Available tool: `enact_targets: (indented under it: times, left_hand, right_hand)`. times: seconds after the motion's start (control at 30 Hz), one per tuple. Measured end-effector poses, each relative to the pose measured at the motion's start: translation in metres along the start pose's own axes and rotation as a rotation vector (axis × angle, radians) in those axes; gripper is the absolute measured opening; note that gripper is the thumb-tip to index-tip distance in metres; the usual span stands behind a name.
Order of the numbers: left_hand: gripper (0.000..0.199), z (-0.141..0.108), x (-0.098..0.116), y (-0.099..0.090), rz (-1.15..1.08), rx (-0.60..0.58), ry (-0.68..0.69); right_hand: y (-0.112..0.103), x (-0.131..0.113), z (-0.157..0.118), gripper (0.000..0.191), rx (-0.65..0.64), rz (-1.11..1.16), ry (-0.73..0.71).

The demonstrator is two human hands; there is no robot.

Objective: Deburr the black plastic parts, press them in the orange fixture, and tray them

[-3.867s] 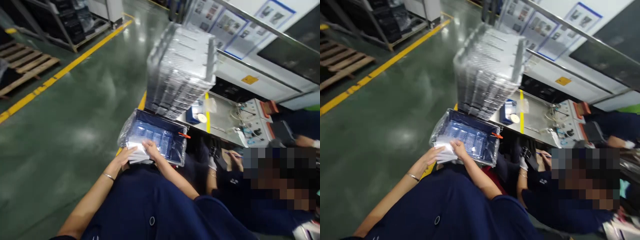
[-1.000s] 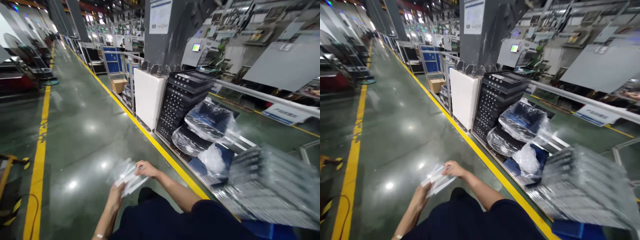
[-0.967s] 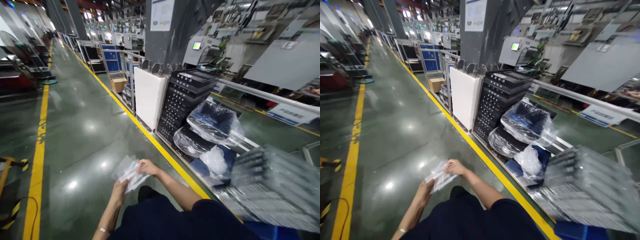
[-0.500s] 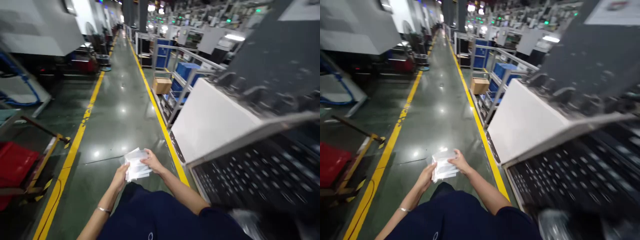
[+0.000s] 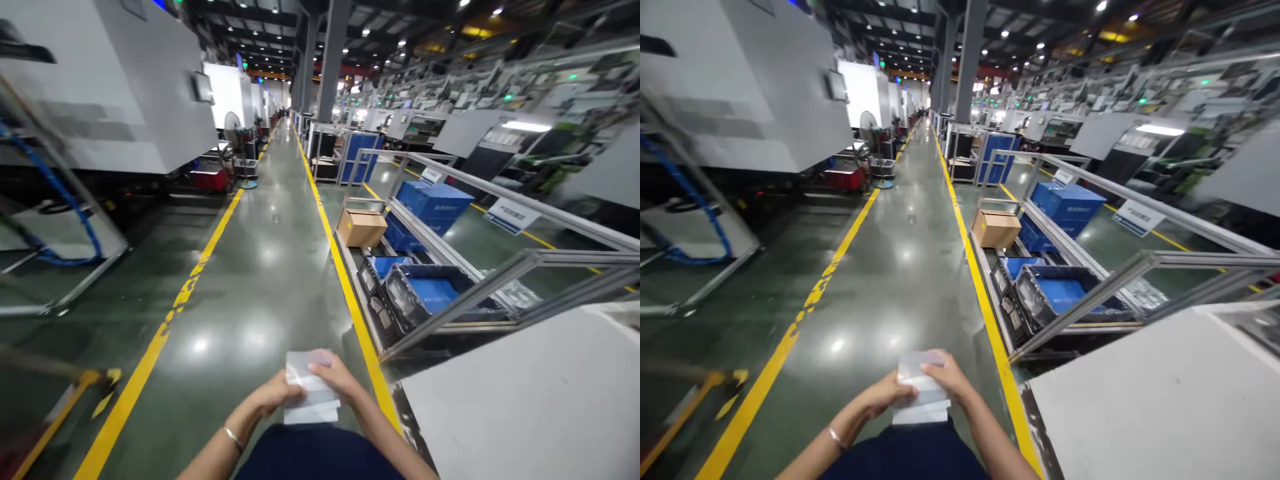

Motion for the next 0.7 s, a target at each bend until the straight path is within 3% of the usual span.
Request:
enact_targets:
  times: [0.13, 0.23, 0.33, 0.43, 0.53, 0.63, 0.7]
  left_hand:
    - [0.035, 0.129, 0.056, 0.025, 0.093, -0.065, 0.059]
    - [0.047, 0.226, 0.09, 0.023, 0.115, -0.018, 0.077]
    - [0.062, 0.308, 0.14, -0.002, 0.113, 0.171, 0.098]
    - [0.072, 0.372, 0.2, -0.042, 0.074, 0.517, 0.149]
    - [0.072, 0.437, 0.249, -0.083, 0.034, 0.809, 0.178]
    - [0.069, 0.52, 0.287, -0.114, 0.099, 0.884, 0.193]
    - [0.068, 0.584, 0.318, -0.123, 0.181, 0.865, 0.25]
  right_hand:
    - [-0.045, -0.01, 0.11, 0.052, 0.101, 0.113, 0.039]
    - [-0.059, -0.027, 0.21, 0.054, 0.126, 0.172, 0.106]
    - [-0.051, -0.072, 0.312, 0.047, 0.1, -0.05, -0.012]
    - [-0.022, -0.127, 0.409, 0.036, -0.011, -0.339, -0.215]
    - [0.009, -0.163, 0.505, 0.032, -0.045, -0.364, -0.246]
    - [0.022, -0.181, 0.604, 0.035, -0.052, -0.237, -0.204]
    - [0.015, -0.19, 0.671, 0.045, -0.034, -0.149, -0.153]
Point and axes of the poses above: each hand's wrist, its own z-axis towards the middle knuckle, its own y-axis out of the palm, x = y × z, the point moved 2 cm from there along z, towards the middle knuckle, and after that the axes turned 13 degrees about x, right-handed, at the moved point
